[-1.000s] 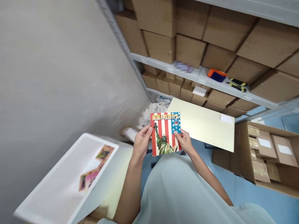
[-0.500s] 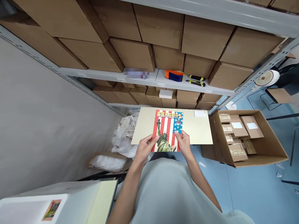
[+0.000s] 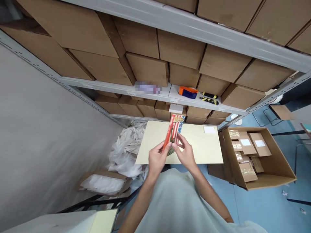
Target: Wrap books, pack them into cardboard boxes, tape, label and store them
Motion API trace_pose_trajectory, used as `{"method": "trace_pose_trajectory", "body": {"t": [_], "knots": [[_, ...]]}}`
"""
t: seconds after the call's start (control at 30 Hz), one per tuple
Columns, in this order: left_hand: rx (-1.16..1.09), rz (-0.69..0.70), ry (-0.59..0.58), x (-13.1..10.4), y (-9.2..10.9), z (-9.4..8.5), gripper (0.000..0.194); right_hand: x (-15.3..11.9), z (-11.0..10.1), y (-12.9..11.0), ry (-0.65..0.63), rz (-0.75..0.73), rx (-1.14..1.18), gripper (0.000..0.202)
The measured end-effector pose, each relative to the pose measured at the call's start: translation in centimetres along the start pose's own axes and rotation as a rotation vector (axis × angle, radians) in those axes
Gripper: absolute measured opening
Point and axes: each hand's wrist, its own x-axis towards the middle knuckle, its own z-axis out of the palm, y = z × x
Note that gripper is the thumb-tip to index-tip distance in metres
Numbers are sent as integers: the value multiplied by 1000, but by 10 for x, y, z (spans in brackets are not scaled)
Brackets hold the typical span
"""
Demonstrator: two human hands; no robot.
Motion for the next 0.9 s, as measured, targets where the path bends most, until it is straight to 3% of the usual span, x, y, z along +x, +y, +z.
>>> {"method": "trace_pose_trajectory", "body": {"t": [0.13,0.17,0.23,0.3,0.33,0.4,0.47,0.53,0.73,0.9], "knots": [[219,176,-277,13,3,-4,41,27,18,-11,131,55,4,52],[267,210,-309,20,2,-8,46,33,17,-14,157,75,32,53],[309,207,-226,36,-3,-21,61,40,12,-18,136,114,121,56],[238,102,-76,56,-7,-37,80,41,8,-23,76,156,195,56],[158,25,-61,65,-8,-45,87,39,7,-25,63,175,219,56],[-28,-124,-181,80,-7,-60,92,35,8,-29,60,205,257,55],[-155,-224,-362,88,-2,-72,86,33,12,-32,71,224,293,57],[-200,-283,-448,91,5,-78,79,33,18,-35,79,237,317,59],[-264,-271,-359,89,13,-78,82,41,26,-31,126,213,240,59],[-204,-131,-209,90,6,-69,84,42,23,-10,369,32,-97,77]]}}
